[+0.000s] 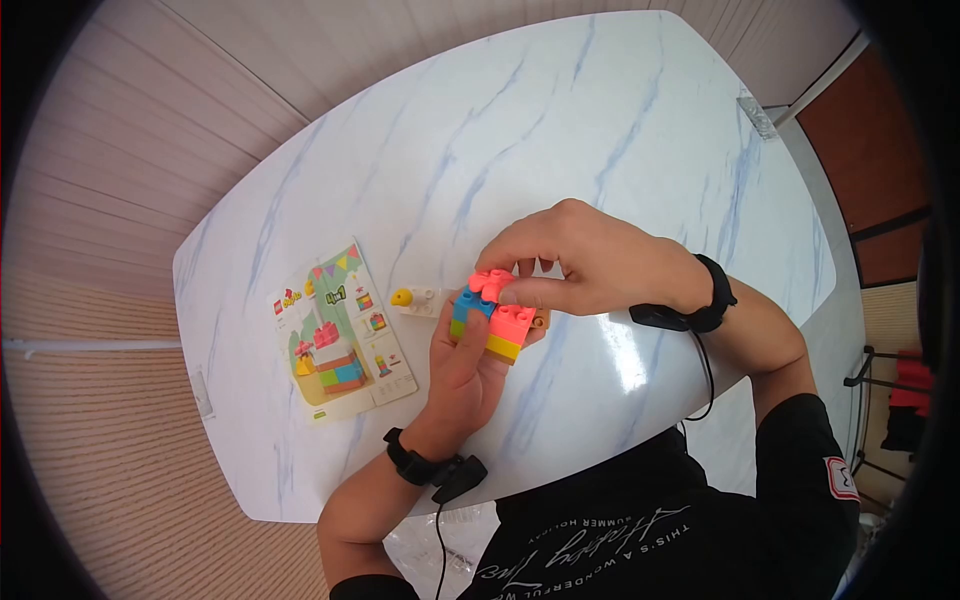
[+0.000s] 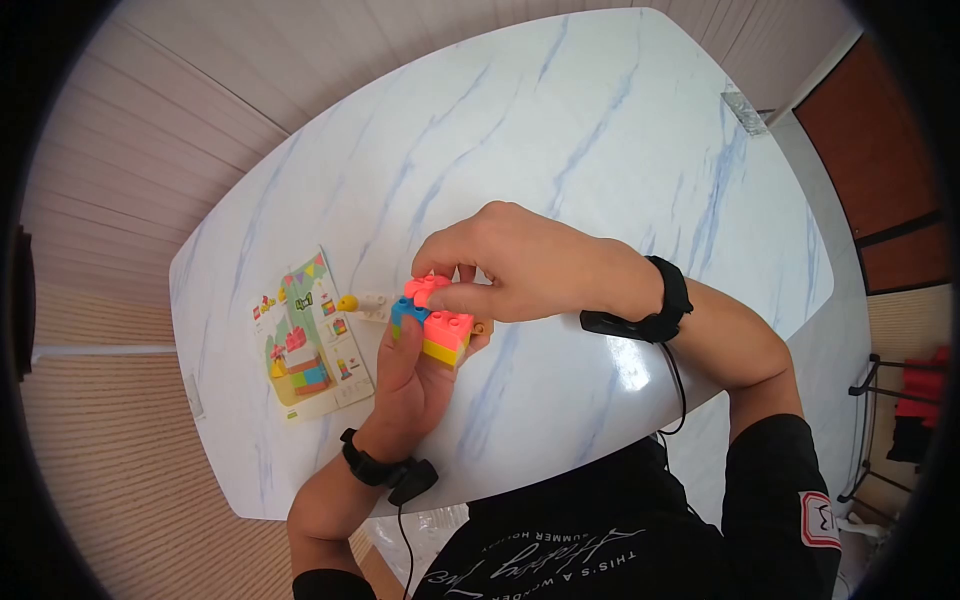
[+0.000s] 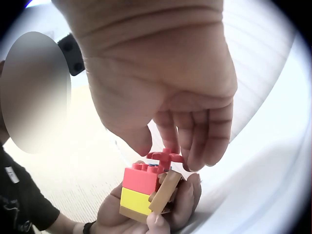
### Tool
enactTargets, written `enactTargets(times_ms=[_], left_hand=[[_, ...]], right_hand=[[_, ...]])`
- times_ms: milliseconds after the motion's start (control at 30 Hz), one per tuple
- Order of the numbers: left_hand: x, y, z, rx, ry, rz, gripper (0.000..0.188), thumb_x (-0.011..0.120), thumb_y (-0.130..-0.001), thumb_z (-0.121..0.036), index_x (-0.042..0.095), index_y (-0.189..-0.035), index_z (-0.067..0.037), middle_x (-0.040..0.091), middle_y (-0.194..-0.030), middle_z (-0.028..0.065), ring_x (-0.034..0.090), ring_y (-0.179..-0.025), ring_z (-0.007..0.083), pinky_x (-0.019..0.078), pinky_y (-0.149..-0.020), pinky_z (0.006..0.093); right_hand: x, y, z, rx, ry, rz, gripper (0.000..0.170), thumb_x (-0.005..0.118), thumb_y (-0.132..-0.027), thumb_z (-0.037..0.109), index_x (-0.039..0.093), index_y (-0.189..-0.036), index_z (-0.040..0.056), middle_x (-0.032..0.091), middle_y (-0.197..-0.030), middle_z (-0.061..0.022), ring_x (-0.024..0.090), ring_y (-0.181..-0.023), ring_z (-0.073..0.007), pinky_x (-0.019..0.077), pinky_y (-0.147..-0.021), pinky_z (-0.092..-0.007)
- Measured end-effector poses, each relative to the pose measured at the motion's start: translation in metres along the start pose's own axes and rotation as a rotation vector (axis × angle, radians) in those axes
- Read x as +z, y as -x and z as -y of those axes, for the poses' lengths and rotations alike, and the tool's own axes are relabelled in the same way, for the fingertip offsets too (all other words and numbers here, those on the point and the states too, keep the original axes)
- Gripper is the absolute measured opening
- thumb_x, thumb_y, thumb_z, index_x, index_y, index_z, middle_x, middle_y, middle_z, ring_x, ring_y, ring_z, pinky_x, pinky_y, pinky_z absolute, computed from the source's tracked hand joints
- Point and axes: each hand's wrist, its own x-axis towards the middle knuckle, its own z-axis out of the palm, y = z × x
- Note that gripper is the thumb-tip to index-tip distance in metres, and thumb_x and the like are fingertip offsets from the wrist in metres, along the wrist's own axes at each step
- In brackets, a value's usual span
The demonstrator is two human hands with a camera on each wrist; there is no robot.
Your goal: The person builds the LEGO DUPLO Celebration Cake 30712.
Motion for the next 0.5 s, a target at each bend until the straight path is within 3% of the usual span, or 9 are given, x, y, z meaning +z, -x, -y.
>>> enactTargets(times_ms=[200, 267, 400, 500], left_hand=[[0.001, -0.001, 0.0, -0.009, -0.004, 0.001, 0.049, 0.051, -0.108, -0.037, 0.041, -0.147, -0.008, 0.053, -0.147, 0.0083, 0.054, -0.135, 0.0256, 0.0482, -0.11, 0.0499], [0.006, -0.002, -0.003, -0.015, 0.057, -0.049, 0.039, 0.052, -0.108, -0.031, 0.043, -0.137, -0.007, 0.055, -0.139, 0.0101, 0.059, -0.128, 0.0244, 0.0549, -0.104, 0.0465], [0.002, 0.0, -0.001, -0.008, -0.007, -0.023, 0.049, 0.051, -0.109, -0.037, 0.041, -0.147, -0.008, 0.053, -0.146, 0.0086, 0.055, -0.134, 0.025, 0.0489, -0.109, 0.0491], [0.002, 0.0, -0.001, -0.014, -0.011, -0.032, 0.049, 0.05, -0.109, -0.036, 0.041, -0.148, -0.008, 0.053, -0.146, 0.0086, 0.055, -0.134, 0.0248, 0.0494, -0.109, 0.0489]], right_hand=[[0.003, 0.001, 0.003, 0.061, -0.008, 0.003, 0.027, 0.071, -0.093, 0.019, 0.071, -0.116, 0.0043, 0.075, -0.1, -0.0129, 0.073, -0.08, -0.0254, 0.0562, -0.068, -0.0343], [0.003, 0.001, 0.001, 0.039, -0.009, 0.007, 0.028, 0.071, -0.094, 0.018, 0.071, -0.118, 0.0041, 0.075, -0.1, -0.0137, 0.073, -0.081, -0.0261, 0.0566, -0.069, -0.0347], [0.003, 0.001, -0.01, -0.064, -0.018, 0.015, 0.031, 0.071, -0.093, 0.016, 0.07, -0.122, 0.0036, 0.075, -0.102, -0.0162, 0.073, -0.086, -0.0282, 0.0575, -0.073, -0.0357], [-0.001, 0.002, -0.006, 0.011, -0.072, 0.056, 0.03, 0.072, -0.093, 0.014, 0.07, -0.121, 0.0033, 0.074, -0.1, -0.0154, 0.072, -0.085, -0.0286, 0.0575, -0.074, -0.0359]])
